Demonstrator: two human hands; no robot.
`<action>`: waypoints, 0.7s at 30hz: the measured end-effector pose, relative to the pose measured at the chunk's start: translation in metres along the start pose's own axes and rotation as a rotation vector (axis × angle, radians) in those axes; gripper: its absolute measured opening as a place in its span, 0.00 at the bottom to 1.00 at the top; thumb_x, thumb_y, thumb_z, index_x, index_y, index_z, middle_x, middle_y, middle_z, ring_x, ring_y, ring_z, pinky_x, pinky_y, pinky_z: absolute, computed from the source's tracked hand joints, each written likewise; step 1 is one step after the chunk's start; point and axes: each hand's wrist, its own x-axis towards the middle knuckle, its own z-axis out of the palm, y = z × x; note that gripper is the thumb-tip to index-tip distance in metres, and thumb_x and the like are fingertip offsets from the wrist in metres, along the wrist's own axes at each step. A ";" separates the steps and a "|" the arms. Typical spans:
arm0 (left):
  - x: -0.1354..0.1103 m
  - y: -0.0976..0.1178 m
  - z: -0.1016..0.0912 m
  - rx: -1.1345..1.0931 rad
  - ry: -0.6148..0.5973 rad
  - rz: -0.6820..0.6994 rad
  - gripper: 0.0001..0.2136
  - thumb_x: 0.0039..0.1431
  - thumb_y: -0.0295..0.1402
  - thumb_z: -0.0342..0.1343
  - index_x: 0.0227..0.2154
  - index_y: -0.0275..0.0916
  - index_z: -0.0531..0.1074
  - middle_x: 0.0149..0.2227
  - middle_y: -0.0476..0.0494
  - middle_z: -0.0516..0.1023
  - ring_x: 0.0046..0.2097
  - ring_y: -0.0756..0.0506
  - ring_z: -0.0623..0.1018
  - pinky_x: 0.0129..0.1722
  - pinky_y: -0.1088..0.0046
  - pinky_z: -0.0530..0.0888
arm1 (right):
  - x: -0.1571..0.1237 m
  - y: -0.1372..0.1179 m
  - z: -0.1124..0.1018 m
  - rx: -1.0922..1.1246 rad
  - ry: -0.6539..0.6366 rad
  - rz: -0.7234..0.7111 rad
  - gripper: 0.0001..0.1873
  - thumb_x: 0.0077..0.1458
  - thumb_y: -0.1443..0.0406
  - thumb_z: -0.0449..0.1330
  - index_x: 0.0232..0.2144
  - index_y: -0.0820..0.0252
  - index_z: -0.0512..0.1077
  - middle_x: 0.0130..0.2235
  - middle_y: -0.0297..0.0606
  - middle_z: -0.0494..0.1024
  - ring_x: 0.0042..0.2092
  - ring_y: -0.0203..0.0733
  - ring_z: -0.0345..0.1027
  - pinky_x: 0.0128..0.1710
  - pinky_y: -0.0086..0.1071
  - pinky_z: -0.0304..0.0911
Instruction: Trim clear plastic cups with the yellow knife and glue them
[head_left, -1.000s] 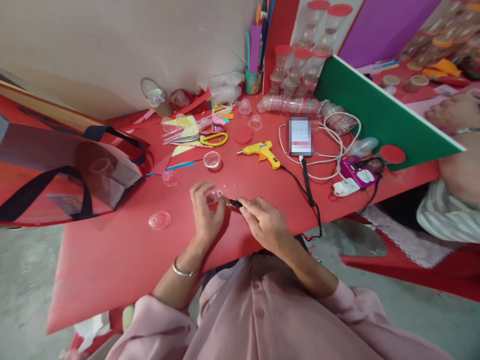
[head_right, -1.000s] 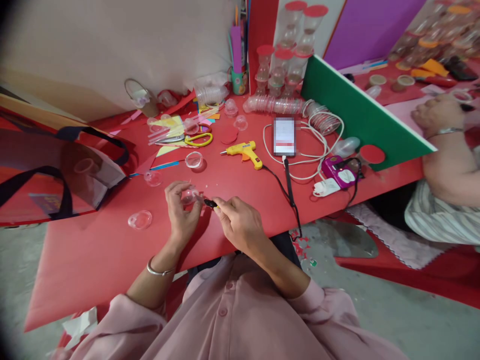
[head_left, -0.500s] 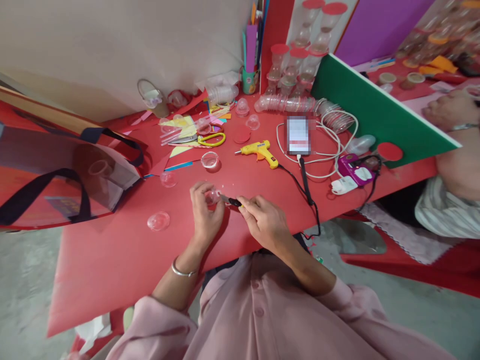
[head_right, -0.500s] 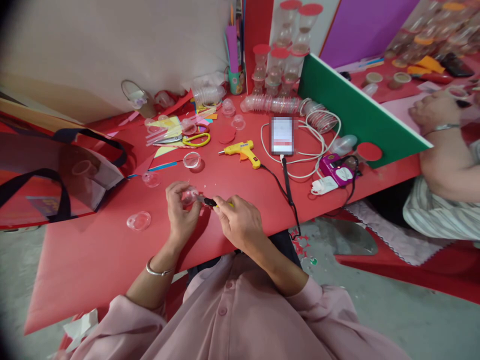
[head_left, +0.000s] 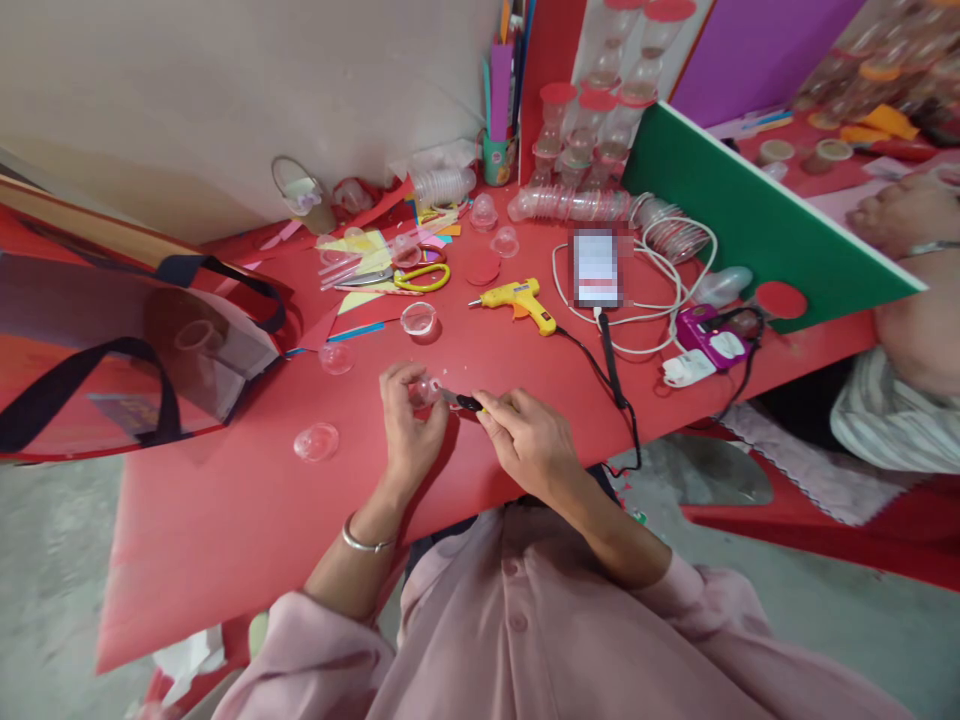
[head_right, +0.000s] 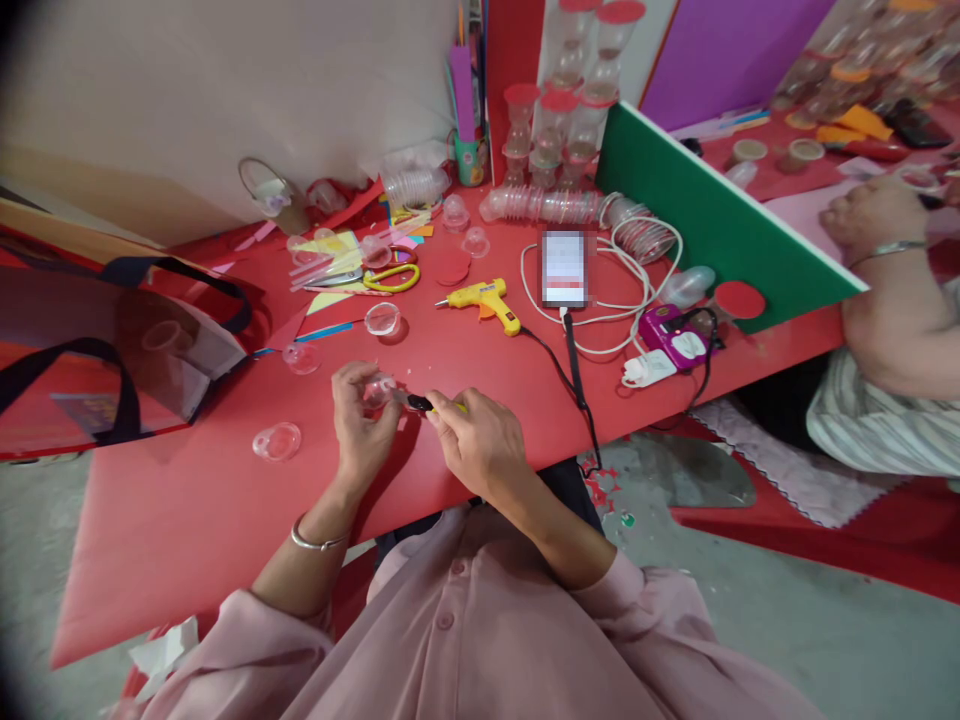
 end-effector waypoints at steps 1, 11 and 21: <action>-0.001 -0.002 0.000 -0.034 -0.019 -0.027 0.18 0.60 0.26 0.63 0.52 0.43 0.71 0.52 0.39 0.72 0.51 0.43 0.78 0.47 0.65 0.79 | 0.000 0.000 0.000 0.007 -0.003 0.001 0.23 0.77 0.55 0.47 0.62 0.49 0.76 0.38 0.41 0.80 0.39 0.42 0.72 0.38 0.32 0.62; -0.001 -0.006 0.000 -0.365 -0.175 -0.223 0.17 0.64 0.37 0.66 0.53 0.49 0.69 0.51 0.41 0.79 0.45 0.44 0.84 0.41 0.63 0.84 | 0.002 0.004 -0.017 0.314 -0.096 0.128 0.23 0.77 0.54 0.45 0.58 0.53 0.76 0.45 0.38 0.87 0.45 0.42 0.81 0.45 0.34 0.71; 0.002 -0.004 -0.003 -0.512 -0.230 -0.291 0.22 0.60 0.31 0.69 0.56 0.47 0.74 0.55 0.38 0.79 0.51 0.41 0.83 0.52 0.57 0.82 | 0.005 0.004 -0.021 0.323 -0.183 0.207 0.23 0.76 0.52 0.44 0.54 0.52 0.75 0.36 0.35 0.87 0.37 0.41 0.82 0.39 0.31 0.67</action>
